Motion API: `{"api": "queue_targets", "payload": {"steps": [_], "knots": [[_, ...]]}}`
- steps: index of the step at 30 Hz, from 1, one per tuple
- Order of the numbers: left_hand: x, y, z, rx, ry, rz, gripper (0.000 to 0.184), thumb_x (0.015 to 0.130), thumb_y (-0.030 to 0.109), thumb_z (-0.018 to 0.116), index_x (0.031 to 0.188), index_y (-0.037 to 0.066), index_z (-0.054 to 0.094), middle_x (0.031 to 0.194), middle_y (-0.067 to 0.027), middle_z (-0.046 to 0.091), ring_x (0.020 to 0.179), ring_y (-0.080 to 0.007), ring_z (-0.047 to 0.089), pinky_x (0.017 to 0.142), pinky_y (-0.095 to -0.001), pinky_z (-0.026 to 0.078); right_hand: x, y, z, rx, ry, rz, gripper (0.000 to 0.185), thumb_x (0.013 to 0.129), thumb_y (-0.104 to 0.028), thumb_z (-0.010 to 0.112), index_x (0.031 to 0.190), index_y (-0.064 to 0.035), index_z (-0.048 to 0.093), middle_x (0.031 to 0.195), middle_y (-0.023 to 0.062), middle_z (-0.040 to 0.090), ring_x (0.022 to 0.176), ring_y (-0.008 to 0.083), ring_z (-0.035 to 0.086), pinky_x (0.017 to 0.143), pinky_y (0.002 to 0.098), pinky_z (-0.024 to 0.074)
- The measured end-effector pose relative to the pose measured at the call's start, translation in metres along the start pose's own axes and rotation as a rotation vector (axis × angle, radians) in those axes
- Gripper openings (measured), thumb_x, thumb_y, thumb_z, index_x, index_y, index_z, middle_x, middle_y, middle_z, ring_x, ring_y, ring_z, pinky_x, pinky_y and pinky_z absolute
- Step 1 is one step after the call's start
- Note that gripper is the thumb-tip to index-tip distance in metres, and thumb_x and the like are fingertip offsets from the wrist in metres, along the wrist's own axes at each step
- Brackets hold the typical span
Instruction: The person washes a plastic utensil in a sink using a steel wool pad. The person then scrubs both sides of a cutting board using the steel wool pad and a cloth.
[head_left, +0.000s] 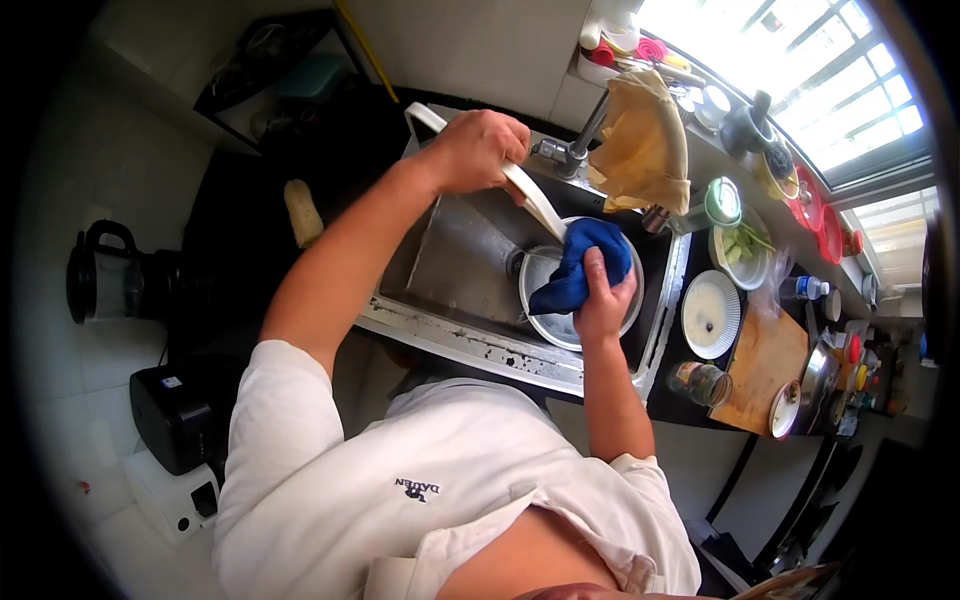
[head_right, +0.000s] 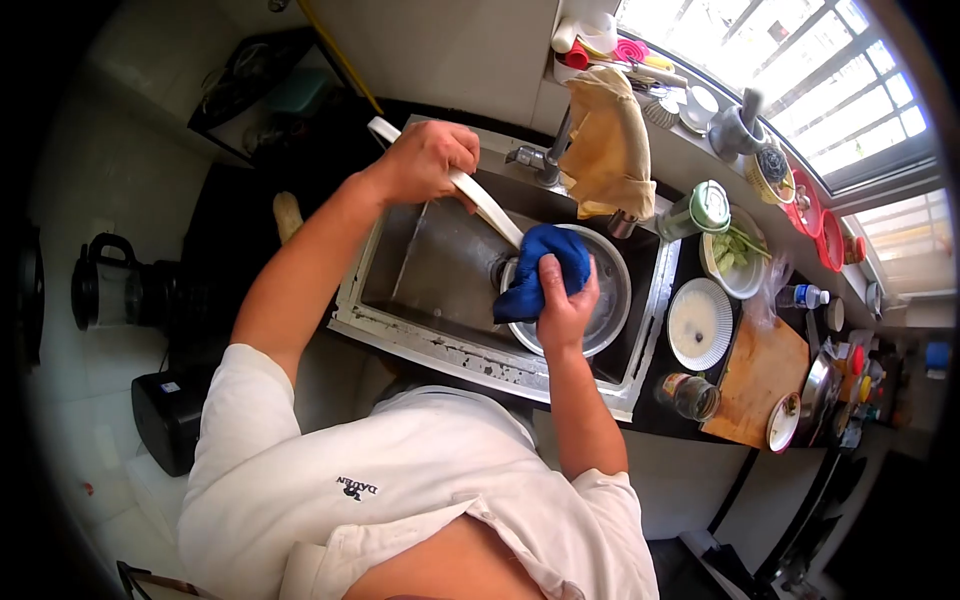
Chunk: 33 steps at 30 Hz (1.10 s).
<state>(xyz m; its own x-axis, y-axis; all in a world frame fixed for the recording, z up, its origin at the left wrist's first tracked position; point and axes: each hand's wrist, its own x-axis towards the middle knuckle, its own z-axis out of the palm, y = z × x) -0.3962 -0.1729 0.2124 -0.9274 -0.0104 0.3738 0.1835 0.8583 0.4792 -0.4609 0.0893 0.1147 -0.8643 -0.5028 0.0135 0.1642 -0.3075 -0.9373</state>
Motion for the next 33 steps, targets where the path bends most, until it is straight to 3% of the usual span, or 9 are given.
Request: {"api": "queue_targets", "payload": {"steps": [14, 18, 19, 20, 22, 25, 29, 32, 33], "knots": [[-0.018, -0.063, 0.049, 0.058, -0.4, -0.023, 0.038, 0.035, 0.012, 0.092, 0.049, 0.005, 0.057, 0.109, -0.0092, 0.052, 0.124, -0.0322, 0.045, 0.095, -0.0413, 0.048, -0.019, 0.067, 0.028, 0.141, -0.136, 0.657, 0.027, 0.092, -0.018, 0.07, 0.112, -0.0023, 0.062, 0.092, 0.0042, 0.067, 0.077, 0.0115, 0.064, 0.067, 0.0272, 0.0527], [-0.04, -0.035, 0.048, 0.217, -0.225, -0.353, 0.083, 0.039, 0.014, 0.096, 0.113, 0.009, 0.06, 0.142, -0.0237, 0.038, 0.134, -0.0421, 0.035, 0.109, -0.0491, 0.039, -0.023, 0.083, 0.034, 0.208, -0.192, 0.689, 0.028, 0.092, -0.022, 0.069, 0.112, -0.0042, 0.061, 0.09, 0.0039, 0.067, 0.077, 0.0132, 0.064, 0.068, 0.0281, 0.0527], [-0.047, -0.022, 0.045, 0.116, -0.306, -0.645, 0.119, 0.044, 0.016, 0.097, 0.143, 0.016, 0.031, 0.15, -0.0352, 0.024, 0.133, -0.0517, 0.035, 0.112, -0.0508, 0.035, -0.024, 0.085, 0.036, 0.255, -0.187, 0.698, 0.028, 0.092, -0.022, 0.069, 0.113, -0.0043, 0.06, 0.092, 0.0045, 0.067, 0.078, 0.0145, 0.065, 0.07, 0.0291, 0.0532], [-0.064, -0.016, 0.042, -0.136, -0.111, -0.585, 0.121, 0.051, 0.008, 0.094, 0.148, 0.017, 0.022, 0.152, -0.038, 0.017, 0.135, -0.0533, 0.035, 0.112, -0.0492, 0.036, -0.027, 0.085, 0.04, 0.301, -0.182, 0.707, 0.029, 0.092, -0.022, 0.068, 0.114, -0.0044, 0.06, 0.093, 0.005, 0.067, 0.08, 0.0157, 0.065, 0.071, 0.0302, 0.0537], [-0.097, 0.007, 0.037, -1.169, -0.147, -1.006, 0.122, 0.06, 0.0, 0.084, 0.156, 0.016, 0.012, 0.154, -0.0354, 0.024, 0.143, -0.0368, 0.033, 0.111, -0.0453, 0.036, -0.031, 0.084, 0.047, 0.382, -0.176, 0.758, 0.031, 0.093, -0.022, 0.068, 0.117, -0.0046, 0.058, 0.097, 0.0063, 0.066, 0.084, 0.0179, 0.065, 0.076, 0.0326, 0.0544], [-0.144, 0.026, 0.074, -0.714, -0.134, -0.841, 0.123, 0.059, 0.004, 0.087, 0.157, 0.012, 0.013, 0.152, -0.0233, 0.037, 0.139, -0.0326, 0.04, 0.113, -0.0419, 0.033, -0.03, 0.089, 0.058, 0.456, -0.241, 0.869, 0.041, 0.091, -0.019, 0.067, 0.127, -0.0041, 0.053, 0.111, 0.0121, 0.064, 0.101, 0.0255, 0.066, 0.089, 0.0388, 0.0548], [-0.166, 0.016, 0.083, -0.697, 0.069, -0.891, 0.121, 0.054, 0.01, 0.091, 0.155, 0.011, 0.025, 0.147, -0.017, 0.044, 0.138, -0.027, 0.04, 0.115, -0.0373, 0.031, -0.012, 0.096, 0.079, 0.313, -0.39, 0.552, 0.038, 0.089, -0.017, 0.07, 0.121, -0.0035, 0.055, 0.117, 0.0105, 0.057, 0.105, 0.0234, 0.059, 0.093, 0.0376, 0.0489], [-0.178, 0.005, 0.09, -0.612, 0.069, -0.802, 0.124, 0.05, 0.012, 0.094, 0.154, 0.011, 0.025, 0.147, -0.0145, 0.045, 0.138, -0.0261, 0.041, 0.115, -0.038, 0.031, 0.013, 0.099, 0.1, -0.391, -0.516, -0.328, 0.034, 0.086, -0.014, 0.072, 0.114, -0.003, 0.056, 0.123, 0.0152, 0.049, 0.11, 0.0285, 0.054, 0.096, 0.0416, 0.0448], [-0.179, 0.007, 0.089, -0.438, 0.073, -0.766, 0.114, 0.059, 0.011, 0.088, 0.154, 0.013, 0.025, 0.139, -0.021, 0.053, 0.132, -0.0354, 0.05, 0.108, -0.0393, 0.041, 0.015, 0.102, 0.107, -0.393, -0.515, -0.394, 0.032, 0.083, -0.013, 0.073, 0.109, -0.0026, 0.056, 0.126, 0.0188, 0.042, 0.111, 0.0347, 0.05, 0.096, 0.0447, 0.0422]]}}
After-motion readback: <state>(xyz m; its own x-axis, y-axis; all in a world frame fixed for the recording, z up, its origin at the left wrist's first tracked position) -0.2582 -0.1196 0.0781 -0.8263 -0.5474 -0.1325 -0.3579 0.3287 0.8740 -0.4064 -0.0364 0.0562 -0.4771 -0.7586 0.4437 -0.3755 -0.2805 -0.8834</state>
